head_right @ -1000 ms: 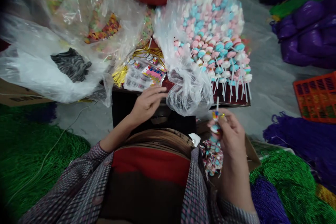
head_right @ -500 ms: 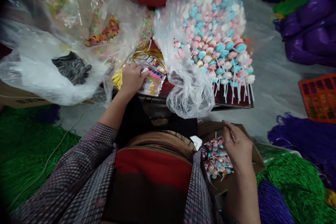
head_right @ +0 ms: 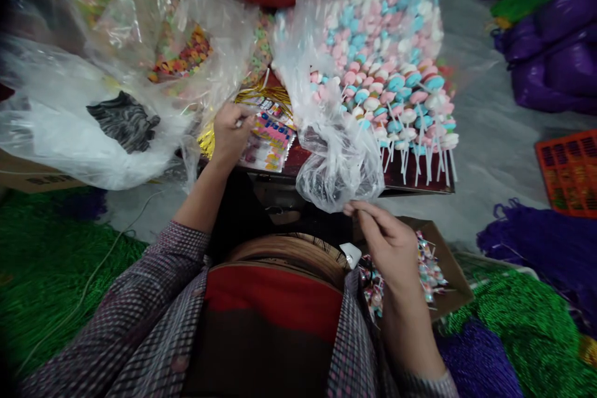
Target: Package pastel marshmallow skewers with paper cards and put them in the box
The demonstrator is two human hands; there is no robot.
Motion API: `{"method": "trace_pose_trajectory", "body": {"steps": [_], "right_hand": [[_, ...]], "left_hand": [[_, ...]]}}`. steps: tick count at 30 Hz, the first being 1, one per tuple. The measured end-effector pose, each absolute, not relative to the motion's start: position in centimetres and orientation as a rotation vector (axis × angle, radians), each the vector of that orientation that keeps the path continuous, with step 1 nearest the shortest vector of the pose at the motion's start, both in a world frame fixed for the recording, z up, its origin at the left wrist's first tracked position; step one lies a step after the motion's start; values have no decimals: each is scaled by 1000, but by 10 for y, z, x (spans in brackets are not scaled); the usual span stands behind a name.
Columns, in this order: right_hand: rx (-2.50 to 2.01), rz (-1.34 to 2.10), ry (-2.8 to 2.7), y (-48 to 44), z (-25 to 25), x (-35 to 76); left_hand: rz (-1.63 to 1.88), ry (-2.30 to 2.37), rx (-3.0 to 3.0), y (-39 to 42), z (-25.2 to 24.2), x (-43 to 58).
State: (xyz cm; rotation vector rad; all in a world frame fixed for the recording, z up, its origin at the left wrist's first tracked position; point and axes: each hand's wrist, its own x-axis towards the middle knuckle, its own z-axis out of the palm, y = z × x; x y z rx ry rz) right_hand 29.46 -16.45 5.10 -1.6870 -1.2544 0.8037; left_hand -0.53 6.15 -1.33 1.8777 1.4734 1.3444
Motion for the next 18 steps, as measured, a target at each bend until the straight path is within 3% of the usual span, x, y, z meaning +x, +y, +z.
{"method": "trace_pose_trajectory", "body": {"steps": [4, 10, 18], "right_hand": [[-1409, 1139, -1108, -107, 62, 244], [-1228, 1079, -1200, -36, 42, 194], [-1162, 1117, -1087, -37, 34, 190]], "left_hand": [[1483, 1268, 1808, 18, 10, 22], [1385, 1174, 1850, -18, 13, 48], [1261, 1084, 1902, -19, 15, 44]]}}
